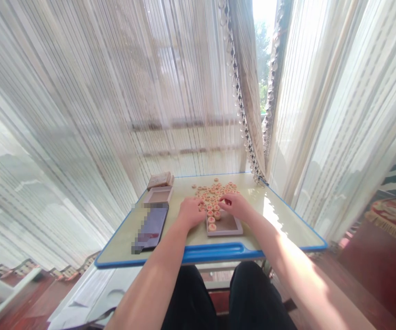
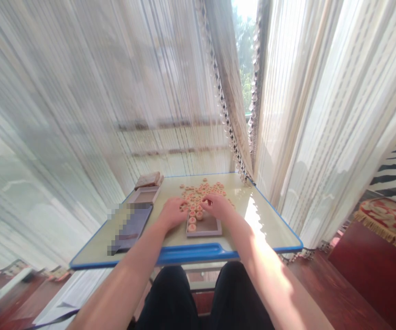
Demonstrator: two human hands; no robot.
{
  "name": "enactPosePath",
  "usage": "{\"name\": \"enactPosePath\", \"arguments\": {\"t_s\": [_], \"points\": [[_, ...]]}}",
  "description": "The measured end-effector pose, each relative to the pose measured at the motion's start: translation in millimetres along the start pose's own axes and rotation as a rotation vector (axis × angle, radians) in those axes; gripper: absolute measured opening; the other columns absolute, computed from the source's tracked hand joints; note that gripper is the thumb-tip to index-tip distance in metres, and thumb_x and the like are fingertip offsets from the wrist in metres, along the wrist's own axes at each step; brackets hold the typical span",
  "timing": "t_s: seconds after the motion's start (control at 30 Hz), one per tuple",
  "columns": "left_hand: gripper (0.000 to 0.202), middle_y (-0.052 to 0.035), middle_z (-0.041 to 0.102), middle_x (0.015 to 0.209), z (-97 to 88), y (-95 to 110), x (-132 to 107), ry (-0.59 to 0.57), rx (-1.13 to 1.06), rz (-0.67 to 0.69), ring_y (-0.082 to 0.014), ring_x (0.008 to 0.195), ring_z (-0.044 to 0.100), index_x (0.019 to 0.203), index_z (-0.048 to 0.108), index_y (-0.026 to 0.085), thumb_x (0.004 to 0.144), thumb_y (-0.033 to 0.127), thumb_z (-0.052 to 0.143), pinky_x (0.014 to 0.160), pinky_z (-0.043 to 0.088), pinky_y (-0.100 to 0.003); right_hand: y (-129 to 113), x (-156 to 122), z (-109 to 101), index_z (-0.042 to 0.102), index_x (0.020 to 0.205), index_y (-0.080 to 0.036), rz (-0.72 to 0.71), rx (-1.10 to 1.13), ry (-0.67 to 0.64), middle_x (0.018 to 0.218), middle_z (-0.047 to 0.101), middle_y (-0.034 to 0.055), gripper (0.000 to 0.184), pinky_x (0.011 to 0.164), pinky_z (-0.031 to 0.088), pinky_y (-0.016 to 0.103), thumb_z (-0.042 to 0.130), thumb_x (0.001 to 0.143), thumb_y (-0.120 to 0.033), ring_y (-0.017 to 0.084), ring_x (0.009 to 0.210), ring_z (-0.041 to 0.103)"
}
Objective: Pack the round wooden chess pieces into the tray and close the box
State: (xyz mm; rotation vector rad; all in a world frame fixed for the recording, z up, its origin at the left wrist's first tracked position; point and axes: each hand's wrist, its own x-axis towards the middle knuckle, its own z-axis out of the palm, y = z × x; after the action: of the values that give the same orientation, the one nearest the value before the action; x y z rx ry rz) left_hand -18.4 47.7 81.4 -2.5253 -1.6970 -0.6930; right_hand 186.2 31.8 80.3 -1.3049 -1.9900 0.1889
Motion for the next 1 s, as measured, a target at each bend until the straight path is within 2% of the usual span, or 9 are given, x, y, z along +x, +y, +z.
{"name": "enactPosePath", "arguments": {"t_s": [0.13,0.2,0.33,0.4,0.57,0.67,0.77,0.87,1.0], "points": [[0.042,-0.0033,0.056,0.127,6.2,-1.3,5.7,-0.024,0.048,-0.026,-0.0269,0.12,0.042,0.116,0.06,0.027,0.076,0.027,0.048,0.099,0.031,-0.043,2.7,1.3,2.3,0.068,0.078,-0.019,0.015,-0.002,-0.015,0.065,0.058,0.0006,0.021,0.06,0.036,0.025,0.054,0.079,-0.034,0.013,0.061,0.049],[0.04,-0.0007,0.053,0.131,8.4,-0.8,8.4,-0.06,0.064,-0.004,-0.0258,0.123,0.04,0.116,0.06,0.029,0.079,0.027,0.044,0.099,0.03,-0.044,3.3,1.7,2.8,0.068,0.078,-0.019,0.012,-0.008,-0.022,0.064,0.058,0.0006,0.02,0.059,0.036,0.025,0.054,0.079,-0.034,0.013,0.061,0.049],[0.032,-0.0017,0.064,0.113,9.4,2.7,10.4,-0.021,0.099,0.026,-0.0233,0.109,0.05,0.098,0.067,0.027,0.082,0.024,0.04,0.093,0.033,-0.041,3.7,1.3,2.7,0.068,0.077,-0.019,0.014,-0.006,-0.017,0.065,0.059,0.0008,0.02,0.059,0.035,0.025,0.053,0.079,-0.033,0.013,0.061,0.049],[0.031,-0.0041,0.065,0.107,9.8,3.8,10.0,0.022,0.123,0.02,-0.0234,0.104,0.051,0.096,0.067,0.025,0.083,0.024,0.038,0.089,0.035,-0.041,4.1,1.0,2.8,0.067,0.076,-0.019,0.009,-0.003,-0.014,0.066,0.06,0.0009,0.021,0.059,0.035,0.025,0.053,0.079,-0.033,0.013,0.061,0.05],[0.032,-0.0049,0.064,0.108,13.2,-0.1,10.1,0.032,0.139,0.011,-0.0252,0.103,0.05,0.098,0.068,0.027,0.08,0.021,0.042,0.085,0.035,-0.04,3.7,1.0,3.4,0.067,0.073,-0.019,-0.008,-0.016,-0.023,0.065,0.059,0.0012,0.023,0.06,0.035,0.025,0.052,0.08,-0.035,0.013,0.062,0.049],[0.029,-0.0021,0.064,0.11,13.8,-2.5,10.6,0.039,0.068,0.012,-0.0247,0.106,0.05,0.092,0.07,0.03,0.083,0.029,0.042,0.087,0.034,-0.041,3.1,1.0,3.0,0.067,0.072,-0.018,0.004,-0.016,-0.023,0.064,0.059,0.0008,0.024,0.059,0.035,0.025,0.052,0.08,-0.036,0.013,0.061,0.049],[0.026,-0.002,0.067,0.103,12.4,-2.3,10.5,0.035,-0.003,0.004,-0.0232,0.104,0.053,0.09,0.069,0.028,0.083,0.034,0.046,0.089,0.033,-0.041,3.9,0.6,2.1,0.067,0.072,-0.018,0.008,-0.001,-0.014,0.062,0.058,0.0002,0.024,0.059,0.034,0.025,0.053,0.08,-0.036,0.012,0.059,0.049],[0.022,-0.0024,0.07,0.094,11.5,-1.9,10.7,0.031,-0.028,-0.022,-0.0224,0.099,0.056,0.085,0.069,0.025,0.081,0.032,0.049,0.089,0.033,-0.041,5.9,0.1,1.0,0.067,0.073,-0.018,-0.007,0.024,-0.014,0.06,0.057,-0.0003,0.025,0.058,0.034,0.024,0.053,0.079,-0.038,0.012,0.058,0.049],[0.022,-0.0003,0.07,0.098,12.6,-2.9,11.8,0.033,-0.023,-0.018,-0.0228,0.101,0.055,0.084,0.07,0.028,0.081,0.026,0.048,0.088,0.034,-0.04,8.0,-0.2,-0.9,0.067,0.072,-0.018,-0.024,0.038,-0.01,0.059,0.056,-0.0001,0.028,0.057,0.033,0.024,0.052,0.08,-0.039,0.012,0.058,0.049]]}}
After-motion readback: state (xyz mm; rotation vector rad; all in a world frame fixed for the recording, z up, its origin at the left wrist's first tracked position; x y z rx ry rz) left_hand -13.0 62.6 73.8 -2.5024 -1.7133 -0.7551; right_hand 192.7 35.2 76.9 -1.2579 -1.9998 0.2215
